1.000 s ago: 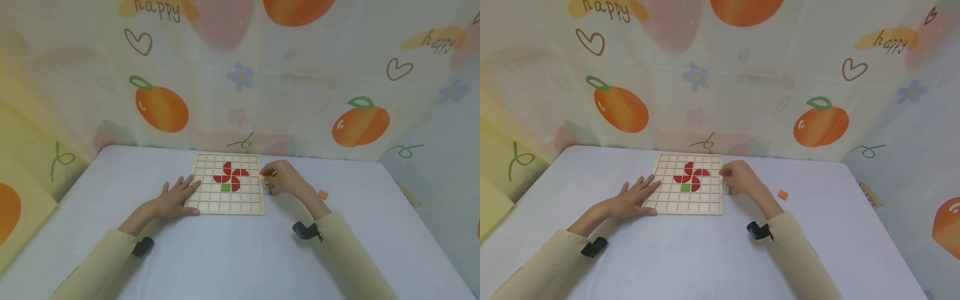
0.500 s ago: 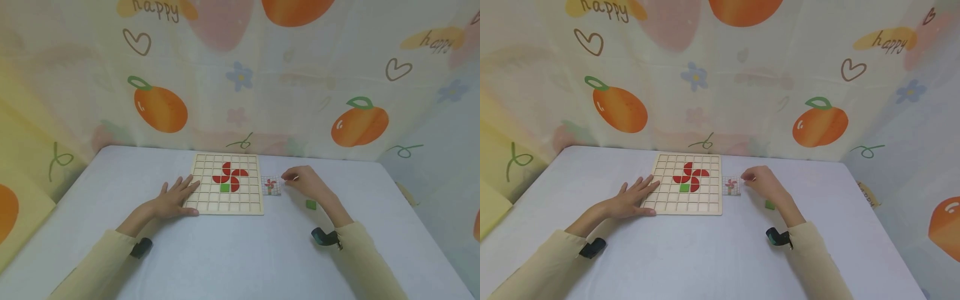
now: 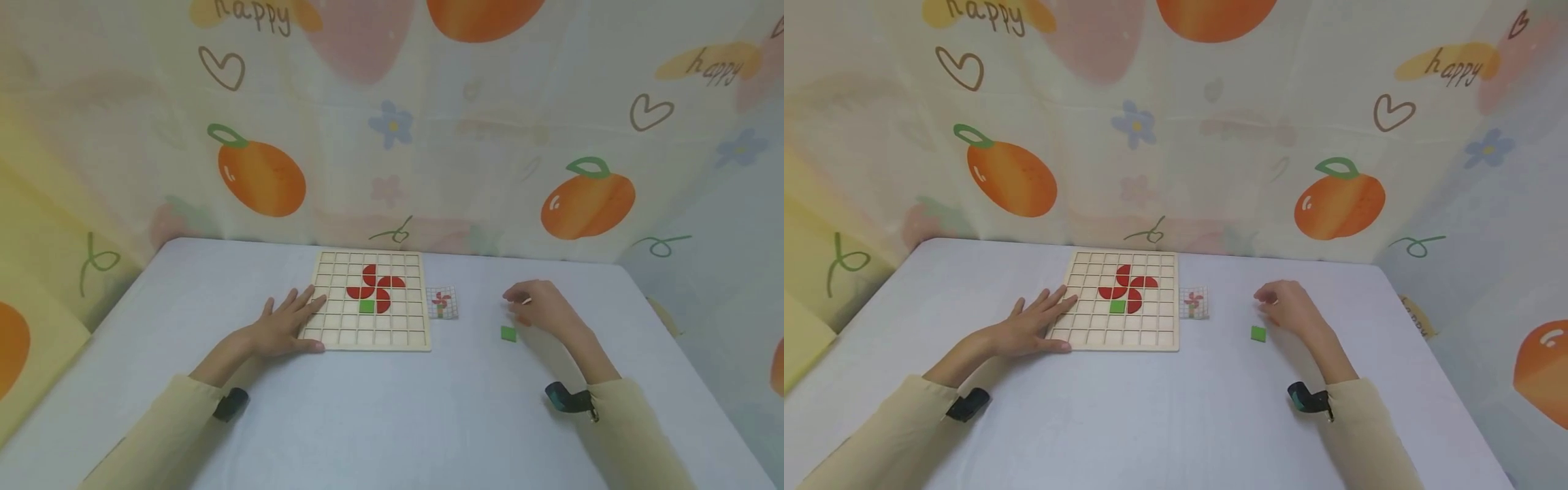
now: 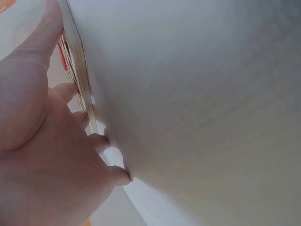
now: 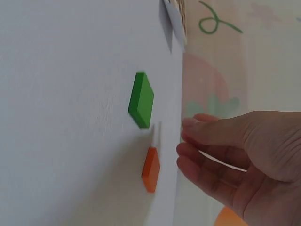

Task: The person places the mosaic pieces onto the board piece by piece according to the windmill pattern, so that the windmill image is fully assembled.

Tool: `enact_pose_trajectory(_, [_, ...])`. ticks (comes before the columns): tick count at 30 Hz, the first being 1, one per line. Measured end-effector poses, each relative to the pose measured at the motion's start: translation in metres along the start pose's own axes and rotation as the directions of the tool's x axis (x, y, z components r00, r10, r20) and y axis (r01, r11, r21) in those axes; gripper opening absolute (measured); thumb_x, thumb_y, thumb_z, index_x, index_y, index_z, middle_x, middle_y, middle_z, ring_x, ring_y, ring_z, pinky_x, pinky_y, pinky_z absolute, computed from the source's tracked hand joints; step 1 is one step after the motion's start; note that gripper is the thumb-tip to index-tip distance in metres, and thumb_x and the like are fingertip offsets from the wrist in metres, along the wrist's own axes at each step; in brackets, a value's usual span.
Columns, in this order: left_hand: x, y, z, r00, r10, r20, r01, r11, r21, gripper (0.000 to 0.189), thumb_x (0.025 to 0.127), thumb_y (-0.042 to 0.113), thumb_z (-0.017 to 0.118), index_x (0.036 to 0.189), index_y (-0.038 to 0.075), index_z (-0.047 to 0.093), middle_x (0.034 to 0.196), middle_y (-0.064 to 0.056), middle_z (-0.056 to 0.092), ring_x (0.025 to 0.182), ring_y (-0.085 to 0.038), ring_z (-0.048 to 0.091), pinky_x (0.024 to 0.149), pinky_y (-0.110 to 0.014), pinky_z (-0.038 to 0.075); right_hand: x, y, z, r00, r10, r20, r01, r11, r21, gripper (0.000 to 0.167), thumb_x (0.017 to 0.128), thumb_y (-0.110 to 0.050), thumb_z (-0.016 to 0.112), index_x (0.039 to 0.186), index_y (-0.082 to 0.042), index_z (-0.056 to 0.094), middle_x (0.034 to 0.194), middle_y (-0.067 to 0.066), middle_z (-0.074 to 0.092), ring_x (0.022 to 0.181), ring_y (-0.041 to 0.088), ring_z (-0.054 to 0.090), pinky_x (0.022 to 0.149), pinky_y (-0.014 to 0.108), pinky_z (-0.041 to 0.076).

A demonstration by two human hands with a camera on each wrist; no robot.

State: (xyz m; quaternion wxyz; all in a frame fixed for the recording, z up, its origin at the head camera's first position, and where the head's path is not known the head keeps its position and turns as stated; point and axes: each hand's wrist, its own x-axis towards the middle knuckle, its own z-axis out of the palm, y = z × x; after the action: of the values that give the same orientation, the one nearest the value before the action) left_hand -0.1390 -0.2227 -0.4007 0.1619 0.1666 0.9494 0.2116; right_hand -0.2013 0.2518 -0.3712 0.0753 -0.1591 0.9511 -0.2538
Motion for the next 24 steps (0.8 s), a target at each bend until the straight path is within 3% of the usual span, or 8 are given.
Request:
enact_pose_trajectory(10, [-0.001,0.004,-0.002,1.0,0.008,-0.014,-0.009,1.0,-0.008,0.097,0.084,0.054,0.069,0.157,0.01,0.021,0.162,-0.022,0.005,0.145,-0.05,-0.002,0.107,-0.073,-0.007,-0.015,0.014,-0.007,0.997,0.067,0.022,-0.067,0.998,-0.014,0.027,0.089,-0.009,0.071,0.112,0.005,0.069,0.104,0.019,0.07,0.098,0.035,0.063,0.084,0.05,0.052])
enact_pose_trajectory(17, [-0.001,0.002,0.0,1.0,-0.002,-0.01,0.002,1.0,-0.006,0.098,0.084,0.054,0.069,0.157,0.011,0.021,0.163,-0.021,0.005,0.146,-0.049,-0.002,0.108,-0.071,-0.008,-0.022,0.018,-0.003,0.999,0.035,-0.014,-0.036,0.999,-0.029,0.02,0.088,0.001,0.067,0.107,0.006,0.07,0.107,0.023,0.069,0.103,0.04,0.061,0.089,0.053,0.05])
enact_pose_trajectory(24, [-0.002,0.004,-0.001,1.0,-0.001,-0.006,0.001,1.0,-0.016,0.097,0.085,0.054,0.069,0.157,0.01,0.021,0.163,-0.021,0.004,0.146,-0.048,-0.003,0.108,-0.071,-0.009,-0.023,0.018,0.001,0.999,0.037,-0.04,-0.038,0.999,-0.01,0.021,0.086,0.007,0.067,0.107,0.007,0.07,0.107,0.024,0.068,0.098,0.039,0.061,0.085,0.052,0.052])
